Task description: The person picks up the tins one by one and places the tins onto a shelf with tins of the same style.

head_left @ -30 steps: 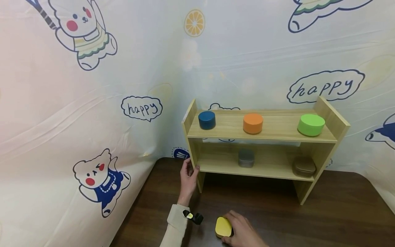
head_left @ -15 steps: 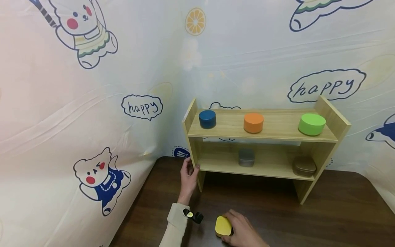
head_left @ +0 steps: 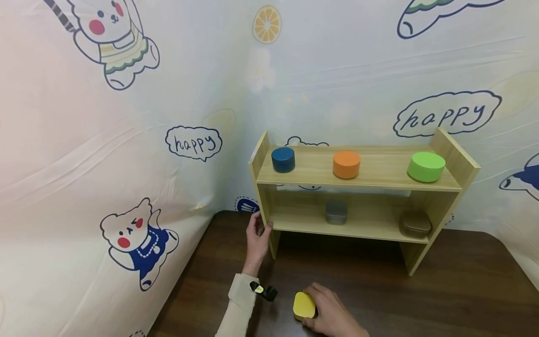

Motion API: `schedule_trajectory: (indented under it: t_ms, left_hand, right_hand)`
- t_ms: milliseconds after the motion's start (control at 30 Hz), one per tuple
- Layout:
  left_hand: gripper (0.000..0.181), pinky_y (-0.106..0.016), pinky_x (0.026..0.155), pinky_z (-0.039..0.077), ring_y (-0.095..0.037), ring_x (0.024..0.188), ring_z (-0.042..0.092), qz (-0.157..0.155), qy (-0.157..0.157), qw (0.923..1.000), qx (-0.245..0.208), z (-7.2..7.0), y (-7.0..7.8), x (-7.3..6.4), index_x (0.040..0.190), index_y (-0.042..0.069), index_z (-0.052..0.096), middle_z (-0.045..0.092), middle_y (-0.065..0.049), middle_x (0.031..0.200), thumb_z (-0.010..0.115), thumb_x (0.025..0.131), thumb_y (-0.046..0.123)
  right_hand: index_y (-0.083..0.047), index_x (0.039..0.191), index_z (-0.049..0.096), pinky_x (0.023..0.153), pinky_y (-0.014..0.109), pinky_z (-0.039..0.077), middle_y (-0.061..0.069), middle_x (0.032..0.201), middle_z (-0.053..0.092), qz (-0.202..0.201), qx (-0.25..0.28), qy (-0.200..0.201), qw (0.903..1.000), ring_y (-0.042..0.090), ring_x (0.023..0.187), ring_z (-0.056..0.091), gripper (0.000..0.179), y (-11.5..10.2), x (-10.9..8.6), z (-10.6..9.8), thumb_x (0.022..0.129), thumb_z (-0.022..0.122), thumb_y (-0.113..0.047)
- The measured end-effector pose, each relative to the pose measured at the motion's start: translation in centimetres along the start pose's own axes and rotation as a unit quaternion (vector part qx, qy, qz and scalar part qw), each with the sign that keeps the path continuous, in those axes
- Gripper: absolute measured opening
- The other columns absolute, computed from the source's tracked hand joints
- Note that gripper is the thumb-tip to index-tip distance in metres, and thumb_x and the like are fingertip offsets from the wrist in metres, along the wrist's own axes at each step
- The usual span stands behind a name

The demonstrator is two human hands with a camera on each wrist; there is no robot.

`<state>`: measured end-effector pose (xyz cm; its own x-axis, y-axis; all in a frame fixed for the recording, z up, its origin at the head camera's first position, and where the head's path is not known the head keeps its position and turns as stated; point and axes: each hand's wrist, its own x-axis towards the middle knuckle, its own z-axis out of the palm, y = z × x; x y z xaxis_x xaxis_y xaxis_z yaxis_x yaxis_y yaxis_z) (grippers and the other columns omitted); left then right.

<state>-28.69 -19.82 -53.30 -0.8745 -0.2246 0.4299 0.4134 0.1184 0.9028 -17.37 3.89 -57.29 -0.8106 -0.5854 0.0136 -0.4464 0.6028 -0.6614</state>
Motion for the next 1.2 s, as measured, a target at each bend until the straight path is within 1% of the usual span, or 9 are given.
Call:
schedule_trajectory:
  t_ms: [167,300,433,600,767,867,967,1033,1200]
  left_hand:
    - [0.038,-0.024,0.093,0.053,-0.013,0.110,0.060,-0.002,0.003,1.0000,-0.002,0.0,0.1,0.0,0.140,0.009,0.058,0.062,-0.019,0.129,0.064,0.102,0.006]
    - [0.038,-0.032,0.095,0.054,-0.013,0.110,0.061,0.004,0.007,1.0000,0.000,-0.1,-0.1,0.1,0.140,0.008,0.058,0.062,-0.019,0.128,0.064,0.102,0.007]
    - [0.038,-0.041,0.097,0.054,-0.014,0.111,0.061,0.009,0.005,0.9999,0.006,0.0,-0.2,0.0,0.140,0.008,0.057,0.063,-0.019,0.129,0.064,0.102,0.007]
    - [0.037,-0.046,0.100,0.053,-0.018,0.113,0.060,0.003,0.008,1.0000,0.004,0.0,-0.3,-0.1,0.138,0.008,0.058,0.063,-0.019,0.128,0.064,0.102,0.007]
    - [0.036,-0.043,0.100,0.053,-0.018,0.114,0.059,0.004,0.010,0.9999,0.002,0.0,-0.3,-0.1,0.138,0.008,0.058,0.063,-0.018,0.128,0.064,0.102,0.007]
    - [0.036,-0.036,0.098,0.054,-0.016,0.113,0.060,0.005,0.007,1.0000,0.000,0.1,-0.3,0.0,0.138,0.008,0.058,0.062,-0.019,0.128,0.064,0.103,0.007]
    - [0.037,-0.028,0.095,0.054,-0.015,0.112,0.063,-0.001,0.003,1.0000,-0.002,0.1,-0.3,0.0,0.139,0.008,0.057,0.061,-0.020,0.128,0.062,0.103,0.006]
    - [0.037,-0.025,0.093,0.054,-0.016,0.112,0.064,-0.007,0.002,1.0000,-0.003,0.1,-0.3,0.0,0.139,0.009,0.057,0.061,-0.019,0.128,0.062,0.103,0.005]
    - [0.037,-0.027,0.094,0.054,-0.021,0.113,0.064,-0.007,0.002,1.0000,-0.004,0.1,-0.4,-0.1,0.139,0.008,0.057,0.061,-0.020,0.128,0.061,0.103,0.004]
  right_hand:
    - [-0.010,0.124,0.069,0.074,0.031,0.052,0.002,0.116,0.070,0.000,-0.010,-0.001,1.0000,0.007,0.092,0.062,0.056,0.0,0.1,-0.4,0.078,0.088,-0.036]
    - [-0.011,0.122,0.069,0.073,0.028,0.050,-0.003,0.111,0.068,-0.008,-0.014,0.008,0.9998,0.003,0.089,0.059,0.054,0.0,0.0,-0.6,0.078,0.088,-0.035]
    - [-0.013,0.121,0.069,0.071,0.026,0.048,-0.007,0.108,0.066,-0.011,-0.009,0.014,0.9998,0.001,0.086,0.056,0.052,0.0,-0.1,-0.7,0.078,0.088,-0.036]
    - [-0.014,0.121,0.069,0.071,0.026,0.048,-0.006,0.109,0.067,-0.012,0.000,0.010,0.9999,0.000,0.086,0.056,0.052,0.0,-0.2,-0.8,0.077,0.089,-0.037]
    - [-0.014,0.121,0.069,0.070,0.025,0.048,-0.008,0.108,0.067,-0.021,0.005,0.009,0.9997,-0.002,0.085,0.055,0.052,-0.2,-0.2,-0.9,0.078,0.089,-0.036]
    - [-0.014,0.121,0.069,0.070,0.025,0.047,-0.008,0.106,0.066,-0.022,0.007,0.008,0.9997,-0.002,0.084,0.055,0.052,-0.3,-0.2,-1.0,0.078,0.089,-0.035]
    - [-0.013,0.121,0.069,0.070,0.025,0.047,-0.008,0.107,0.066,-0.024,0.009,0.008,0.9997,-0.003,0.084,0.054,0.052,-0.5,-0.2,-1.1,0.079,0.089,-0.035]
    - [-0.013,0.122,0.069,0.071,0.025,0.047,-0.008,0.107,0.066,-0.024,0.008,0.010,0.9996,-0.003,0.085,0.054,0.052,-0.7,-0.3,-1.1,0.079,0.088,-0.035]
    - [-0.013,0.122,0.069,0.071,0.024,0.047,-0.009,0.107,0.066,-0.028,0.003,0.018,0.9994,-0.003,0.084,0.054,0.052,-1.0,-0.4,-1.3,0.079,0.088,-0.035]
